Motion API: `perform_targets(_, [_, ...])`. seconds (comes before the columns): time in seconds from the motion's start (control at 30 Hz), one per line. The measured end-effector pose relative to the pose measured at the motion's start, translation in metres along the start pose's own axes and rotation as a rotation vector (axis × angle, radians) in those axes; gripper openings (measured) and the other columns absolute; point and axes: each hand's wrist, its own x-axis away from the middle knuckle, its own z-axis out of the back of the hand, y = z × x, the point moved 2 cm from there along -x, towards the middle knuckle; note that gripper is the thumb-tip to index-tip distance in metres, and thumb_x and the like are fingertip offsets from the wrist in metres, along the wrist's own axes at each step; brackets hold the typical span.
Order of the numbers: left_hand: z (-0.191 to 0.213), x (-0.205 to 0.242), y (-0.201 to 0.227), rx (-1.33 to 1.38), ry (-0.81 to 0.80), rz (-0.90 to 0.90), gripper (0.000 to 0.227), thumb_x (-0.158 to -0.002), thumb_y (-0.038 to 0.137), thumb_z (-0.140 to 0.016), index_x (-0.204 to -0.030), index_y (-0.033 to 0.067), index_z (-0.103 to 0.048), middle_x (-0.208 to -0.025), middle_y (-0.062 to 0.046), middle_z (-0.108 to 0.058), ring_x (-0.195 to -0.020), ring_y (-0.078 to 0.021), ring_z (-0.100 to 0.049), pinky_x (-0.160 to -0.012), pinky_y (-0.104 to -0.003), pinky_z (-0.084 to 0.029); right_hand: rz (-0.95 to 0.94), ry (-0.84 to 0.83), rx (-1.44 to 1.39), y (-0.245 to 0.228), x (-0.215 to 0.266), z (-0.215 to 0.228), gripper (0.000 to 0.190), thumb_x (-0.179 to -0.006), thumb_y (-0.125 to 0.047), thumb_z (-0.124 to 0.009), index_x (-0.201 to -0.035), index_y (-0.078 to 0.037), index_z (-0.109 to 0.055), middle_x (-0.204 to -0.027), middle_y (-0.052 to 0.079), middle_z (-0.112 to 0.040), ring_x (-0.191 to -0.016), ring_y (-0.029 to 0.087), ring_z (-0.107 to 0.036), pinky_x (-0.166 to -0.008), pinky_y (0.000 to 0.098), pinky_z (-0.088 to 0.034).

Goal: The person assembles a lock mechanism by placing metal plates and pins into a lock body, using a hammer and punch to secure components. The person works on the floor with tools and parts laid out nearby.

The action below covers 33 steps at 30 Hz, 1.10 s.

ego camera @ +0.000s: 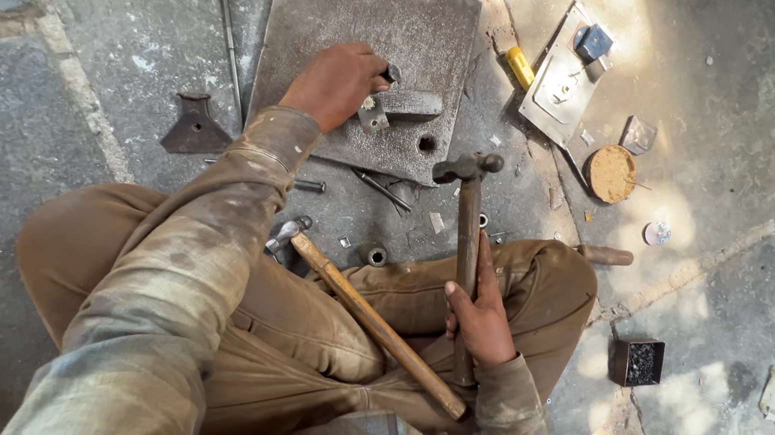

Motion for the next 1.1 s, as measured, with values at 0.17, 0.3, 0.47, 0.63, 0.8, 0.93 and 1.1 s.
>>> perform_targets(0.17, [-0.002,0.0,-0.001,-0.009,-0.063,0.046,0.029,-0.097,0.027,-0.07,-0.113,0.0034,-0.075,-0.107,-0.011,-0.072,-0.097,-0.0301,-0.069,-0.085,-0.042,-0.057,0.017,-0.022,0.003,-0.005,-0.001,-0.001,0.091,-0.094,-0.007,-0.057,-0.167,-0.026,-0.006,-0.07,0.001,-0.052,-0.048,0.009,-0.046,-0.043,0.0263,-0.045])
perform_targets(0.3, [-0.006,0.001,-0.003,-0.003,-0.026,-0.008,0.029,-0.094,0.024,-0.071,-0.114,0.003,-0.075,-0.108,-0.011,-0.072,-0.098,-0.0305,-0.07,-0.084,-0.042,-0.057,0.041,-0.039,0.042,-0.016,0.002,0.003,0.091,-0.094,-0.008,-0.059,-0.167,-0.024,-0.006,-0.073,0.001,-0.054,-0.049,0.008,-0.048,-0.043,0.0256,-0.046])
perform_targets(0.47, [-0.011,0.0,-0.005,-0.032,-0.022,0.014,0.027,-0.095,0.021,-0.07,-0.115,0.0045,-0.076,-0.107,-0.01,-0.072,-0.095,-0.0288,-0.071,-0.083,-0.04,-0.058,0.123,-0.062,0.063,-0.034,-0.004,0.008,0.089,-0.095,-0.01,-0.06,-0.167,-0.022,-0.01,-0.085,0.0,-0.059,-0.054,0.007,-0.051,-0.044,0.0245,-0.048])
perform_targets(0.63, [-0.011,0.008,-0.002,-0.035,0.06,0.05,0.023,-0.097,0.022,-0.07,-0.113,0.0056,-0.077,-0.097,-0.011,-0.072,-0.086,-0.0261,-0.07,-0.08,-0.04,-0.058,0.313,0.127,0.181,-0.104,0.0,0.054,0.067,-0.089,-0.023,-0.069,-0.15,-0.022,-0.04,-0.079,-0.003,-0.062,-0.055,0.006,-0.053,-0.043,0.0226,-0.045])
perform_targets(0.8, [-0.018,0.019,-0.007,0.01,0.199,-0.049,0.019,-0.095,0.017,-0.074,-0.109,0.0043,-0.078,-0.09,-0.011,-0.072,-0.081,-0.0269,-0.069,-0.074,-0.04,-0.058,0.782,-0.001,0.674,-0.164,-0.026,0.083,0.074,-0.092,-0.022,-0.064,-0.155,-0.02,-0.027,-0.078,-0.001,-0.061,-0.053,0.008,-0.052,-0.043,0.0255,-0.047])
perform_targets(0.93, [-0.024,0.026,-0.008,-0.013,0.216,-0.048,0.018,-0.097,0.01,-0.07,-0.112,0.0041,-0.077,-0.094,-0.009,-0.073,-0.083,-0.0232,-0.07,-0.077,-0.036,-0.06,0.418,-0.075,0.745,-0.112,-0.077,0.014,0.079,-0.095,-0.021,-0.06,-0.16,-0.019,-0.015,-0.077,0.001,-0.061,-0.051,0.009,-0.052,-0.042,0.0278,-0.047])
perform_targets(1.1, [-0.011,0.021,-0.005,0.029,0.194,-0.04,0.017,-0.097,0.015,-0.071,-0.11,0.0051,-0.077,-0.099,-0.009,-0.074,-0.086,-0.025,-0.071,-0.075,-0.038,-0.059,0.173,-0.034,0.339,-0.071,-0.062,-0.016,0.085,-0.097,-0.018,-0.058,-0.165,-0.019,-0.006,-0.076,0.002,-0.058,-0.05,0.01,-0.049,-0.043,0.0288,-0.047])
